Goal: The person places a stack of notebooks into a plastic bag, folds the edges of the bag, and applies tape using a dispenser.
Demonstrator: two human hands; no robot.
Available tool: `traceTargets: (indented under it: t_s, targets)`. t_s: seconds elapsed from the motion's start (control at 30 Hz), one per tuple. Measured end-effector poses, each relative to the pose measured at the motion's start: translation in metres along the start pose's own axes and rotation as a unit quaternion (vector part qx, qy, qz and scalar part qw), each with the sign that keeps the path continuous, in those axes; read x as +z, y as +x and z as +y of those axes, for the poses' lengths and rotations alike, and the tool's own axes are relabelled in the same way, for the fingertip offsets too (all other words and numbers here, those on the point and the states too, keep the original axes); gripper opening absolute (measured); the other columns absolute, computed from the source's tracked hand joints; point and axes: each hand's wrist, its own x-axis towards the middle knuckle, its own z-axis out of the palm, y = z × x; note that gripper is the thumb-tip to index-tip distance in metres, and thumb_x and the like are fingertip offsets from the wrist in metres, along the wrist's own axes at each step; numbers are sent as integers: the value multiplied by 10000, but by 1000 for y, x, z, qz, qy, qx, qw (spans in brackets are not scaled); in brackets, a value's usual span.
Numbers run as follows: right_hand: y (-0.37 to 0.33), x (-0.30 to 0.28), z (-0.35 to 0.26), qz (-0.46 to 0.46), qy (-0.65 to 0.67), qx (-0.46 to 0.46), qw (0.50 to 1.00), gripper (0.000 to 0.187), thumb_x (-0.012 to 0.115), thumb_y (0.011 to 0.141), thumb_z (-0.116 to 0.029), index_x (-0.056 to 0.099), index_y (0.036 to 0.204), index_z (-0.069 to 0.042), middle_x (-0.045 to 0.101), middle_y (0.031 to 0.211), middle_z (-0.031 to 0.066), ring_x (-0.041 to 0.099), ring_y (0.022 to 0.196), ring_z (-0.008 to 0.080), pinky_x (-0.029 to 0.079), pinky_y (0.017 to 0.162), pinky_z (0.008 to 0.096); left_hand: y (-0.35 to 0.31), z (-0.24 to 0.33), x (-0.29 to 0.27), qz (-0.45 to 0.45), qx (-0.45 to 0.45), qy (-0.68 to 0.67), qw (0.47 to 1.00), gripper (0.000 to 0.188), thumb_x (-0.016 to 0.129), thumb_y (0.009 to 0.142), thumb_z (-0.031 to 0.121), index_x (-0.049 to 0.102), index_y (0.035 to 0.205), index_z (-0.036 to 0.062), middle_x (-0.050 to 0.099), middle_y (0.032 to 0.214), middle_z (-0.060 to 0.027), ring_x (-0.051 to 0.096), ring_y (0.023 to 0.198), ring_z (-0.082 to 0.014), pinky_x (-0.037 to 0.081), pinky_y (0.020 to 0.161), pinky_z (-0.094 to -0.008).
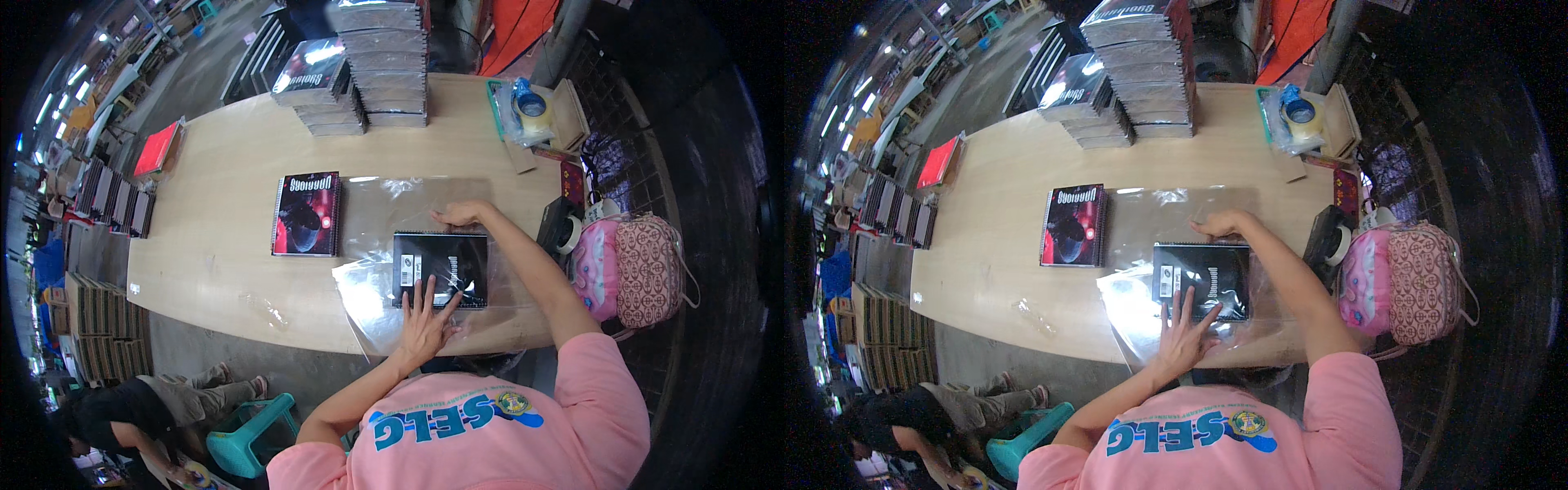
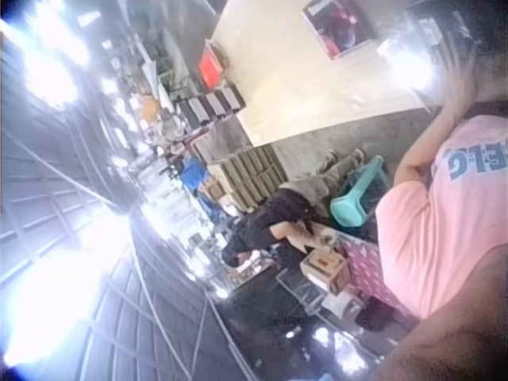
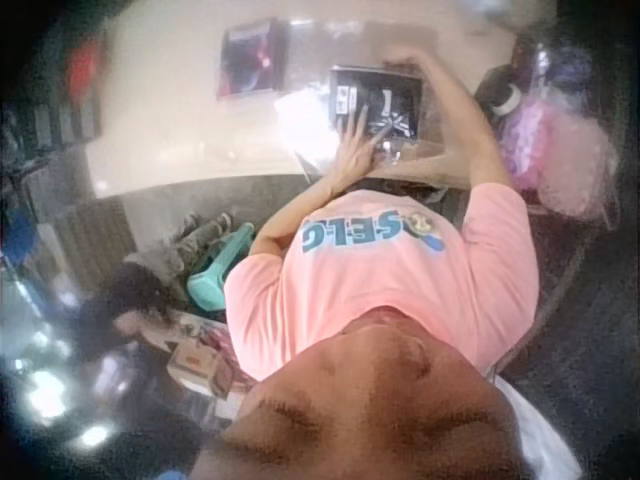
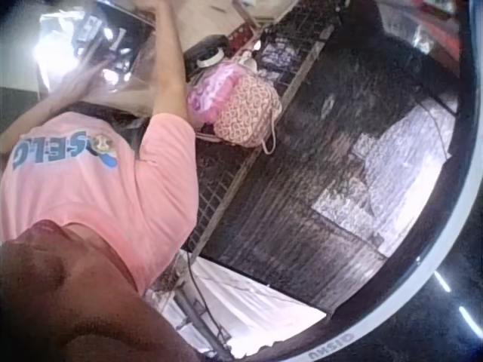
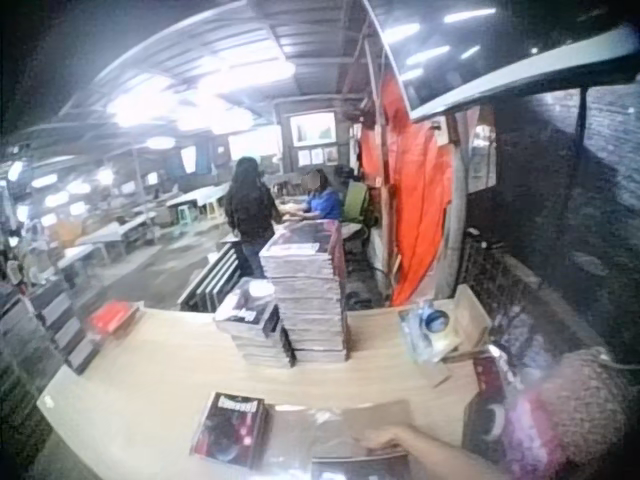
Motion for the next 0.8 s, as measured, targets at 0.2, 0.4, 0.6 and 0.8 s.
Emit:
traceTargets:
  t_s: [0.2, 0.4, 0.6, 0.8]
  targets:
    - [15, 20, 25, 35, -40, -90, 995, 818, 370, 890, -763, 767, 980, -53, 723, 913, 194, 684, 775, 338, 544, 736, 427, -27, 9, 10, 12, -13, -18, 1000, 791, 727, 794, 444, 366, 1492, 356, 116, 1583, -258, 164, 1429, -508, 228, 1083, -674]
    - [4, 28, 20, 73, -180, -117, 974, 736, 350, 959, -664, 758, 826, -66, 698, 790, 195, 668, 804, 359, 510, 765, 457, -41, 16, 14, 8, -41, -25, 999, 814, 740, 785, 433, 344, 1495, 395, 110, 1591, -238, 157, 1423, -524, 232, 1086, -671]
    - [37, 21, 38, 514, -89, -94, 848, 276, 670, 839, -274, 720, 914, -14, 617, 1206, 182, 551, 1138, 412, 434, 934, 523, -45, 12, 17, 25, -29, -31, 999, 732, 708, 810, 456, 392, 1468, 408, 147, 1592, -210, 169, 1427, -511, 234, 1081, -677]
    - [16, 16, 13, 586, -130, -231, 766, 120, 717, 722, -141, 706, 817, -70, 561, 1239, 84, 476, 1209, 315, 361, 1023, 522, -40, 10, 15, 29, -34, -22, 999, 674, 644, 847, 506, 395, 1466, 410, 256, 1549, -208, 231, 1421, -451, 190, 1077, -691]
